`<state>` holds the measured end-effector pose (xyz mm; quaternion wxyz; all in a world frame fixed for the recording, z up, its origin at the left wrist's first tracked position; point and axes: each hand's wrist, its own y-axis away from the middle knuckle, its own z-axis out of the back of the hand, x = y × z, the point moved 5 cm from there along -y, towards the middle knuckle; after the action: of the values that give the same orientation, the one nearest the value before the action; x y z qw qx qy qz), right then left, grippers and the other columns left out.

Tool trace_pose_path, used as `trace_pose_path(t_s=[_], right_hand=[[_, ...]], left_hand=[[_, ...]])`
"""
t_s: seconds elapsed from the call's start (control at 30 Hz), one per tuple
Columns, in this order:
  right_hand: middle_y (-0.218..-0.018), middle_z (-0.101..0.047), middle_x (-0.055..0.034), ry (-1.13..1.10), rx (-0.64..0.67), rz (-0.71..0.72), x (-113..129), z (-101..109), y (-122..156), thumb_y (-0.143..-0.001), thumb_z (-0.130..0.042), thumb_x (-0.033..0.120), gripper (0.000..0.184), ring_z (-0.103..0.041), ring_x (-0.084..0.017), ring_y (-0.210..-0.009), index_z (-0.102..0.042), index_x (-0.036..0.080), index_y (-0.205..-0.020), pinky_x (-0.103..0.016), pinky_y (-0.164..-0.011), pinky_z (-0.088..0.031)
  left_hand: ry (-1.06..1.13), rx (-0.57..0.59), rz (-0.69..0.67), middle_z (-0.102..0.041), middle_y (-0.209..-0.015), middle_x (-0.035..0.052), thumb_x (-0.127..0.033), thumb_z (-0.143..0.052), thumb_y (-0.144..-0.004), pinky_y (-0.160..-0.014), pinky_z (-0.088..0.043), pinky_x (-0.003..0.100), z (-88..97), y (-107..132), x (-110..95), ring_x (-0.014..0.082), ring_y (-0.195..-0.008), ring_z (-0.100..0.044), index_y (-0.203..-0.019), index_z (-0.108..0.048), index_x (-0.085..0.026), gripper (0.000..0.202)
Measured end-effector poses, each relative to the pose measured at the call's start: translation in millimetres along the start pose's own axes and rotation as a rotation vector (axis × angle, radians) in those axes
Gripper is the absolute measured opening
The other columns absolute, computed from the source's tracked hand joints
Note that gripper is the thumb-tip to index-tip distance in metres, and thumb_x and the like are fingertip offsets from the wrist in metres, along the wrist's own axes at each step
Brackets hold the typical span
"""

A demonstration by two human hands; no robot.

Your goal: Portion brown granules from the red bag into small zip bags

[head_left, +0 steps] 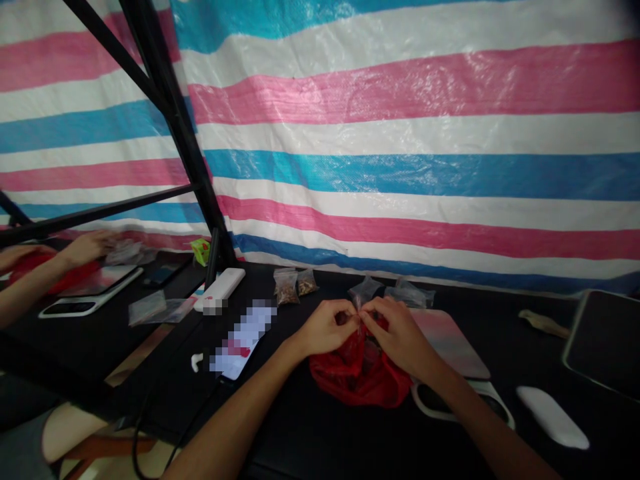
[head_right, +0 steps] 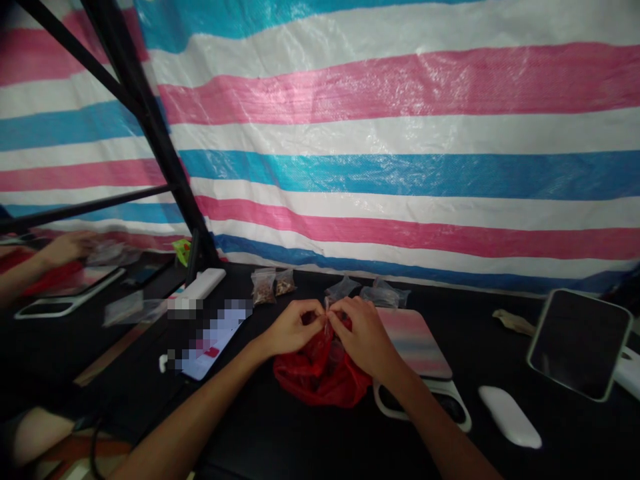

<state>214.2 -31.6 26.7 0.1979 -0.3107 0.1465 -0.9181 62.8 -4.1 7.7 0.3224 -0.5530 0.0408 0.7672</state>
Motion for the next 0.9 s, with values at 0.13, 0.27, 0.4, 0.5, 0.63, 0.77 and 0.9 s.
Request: trace_pose_path(t_s=[0.13, 0.27, 0.4, 0.5, 0.63, 0.77, 0.9], right_hand=[[-0.091, -0.073, -0.0017, -0.012, 0.009, 0.01, 2.1, 1.2, -0.1, -0.098, -0.055, 0.028, 0.017, -0.06, -0.024, -0.092, -0.07, 0.025, -0.091, -0.041, -0.085, -0.034], [-0.09, -0.072, -0.001, -0.021, 0.005, 0.022, 3.1, 1.6, -0.2, -0.096, -0.056, 0.024, 0.014, -0.06, -0.023, -0.092, -0.068, 0.025, -0.089, -0.041, -0.086, -0.033], [-0.081, -0.069, 0.0004, 0.005, -0.034, 0.011, 2.0, 1.4, 0.0, -0.089, -0.058, 0.018, 0.012, -0.059, -0.022, -0.087, -0.064, 0.024, -0.08, -0.039, -0.084, -0.033], [-0.078, -0.067, 0.0009, 0.022, -0.066, 0.019, 1.1, 0.7, 0.4, -0.085, -0.059, 0.016, 0.012, -0.059, -0.022, -0.085, -0.061, 0.024, -0.076, -0.039, -0.083, -0.034], [-0.078, -0.068, 0.0015, 0.017, -0.082, 0.043, 1.0, 0.2, 0.7, -0.083, -0.059, 0.014, 0.013, -0.059, -0.022, -0.085, -0.059, 0.024, -0.075, -0.039, -0.083, -0.034], [-0.075, -0.065, 0.002, 0.018, -0.083, 0.038, 0.3, 1.4, 0.7, -0.081, -0.058, 0.013, 0.013, -0.059, -0.021, -0.083, -0.056, 0.023, -0.072, -0.039, -0.082, -0.033], [-0.079, -0.068, 0.0013, -0.015, -0.074, 0.031, -0.4, 2.5, 0.7, -0.085, -0.056, 0.016, 0.014, -0.059, -0.022, -0.086, -0.06, 0.024, -0.075, -0.039, -0.084, -0.032]], left_hand=[[0.014, 0.012, 0.014, -0.053, -0.067, -0.0029, -0.026, -0.057, -0.091, -0.061, -0.035, 0.021, -0.4, 0.1, 1.3, 0.0098, -0.063, -0.045, -0.074, -0.061, -0.014, 0.021], [0.049, 0.0, -0.007, -0.06, -0.074, -0.0015, -0.024, -0.057, -0.091, -0.064, -0.039, 0.022, 0.2, 0.6, -1.1, 0.0107, -0.067, -0.051, -0.085, -0.064, -0.014, 0.013], [0.052, 0.006, -0.032, -0.06, -0.074, -0.0013, -0.023, -0.057, -0.091, -0.066, -0.04, 0.022, -1.2, 1.1, -5.7, 0.0107, -0.067, -0.051, -0.084, -0.064, -0.015, 0.012], [0.079, 0.021, -0.025, -0.059, -0.072, -0.0015, -0.021, -0.056, -0.09, -0.065, -0.04, 0.022, -2.6, 0.8, -6.3, 0.0105, -0.066, -0.05, -0.081, -0.063, -0.015, 0.013], [0.094, 0.037, -0.008, -0.058, -0.07, -0.0023, -0.02, -0.055, -0.089, -0.063, -0.038, 0.022, -3.8, -0.2, -1.6, 0.0099, -0.064, -0.048, -0.08, -0.063, -0.014, 0.013], [0.071, 0.019, -0.004, -0.056, -0.071, -0.0024, -0.019, -0.054, -0.09, -0.064, -0.038, 0.022, -1.3, 0.1, -1.6, 0.0099, -0.065, -0.047, -0.08, -0.06, -0.015, 0.012], [0.081, 0.062, -0.05, -0.057, -0.079, -0.0016, -0.023, -0.059, -0.091, -0.067, -0.041, 0.022, 0.0, 2.8, -13.9, 0.0105, -0.069, -0.05, -0.092, -0.061, -0.016, 0.008]])
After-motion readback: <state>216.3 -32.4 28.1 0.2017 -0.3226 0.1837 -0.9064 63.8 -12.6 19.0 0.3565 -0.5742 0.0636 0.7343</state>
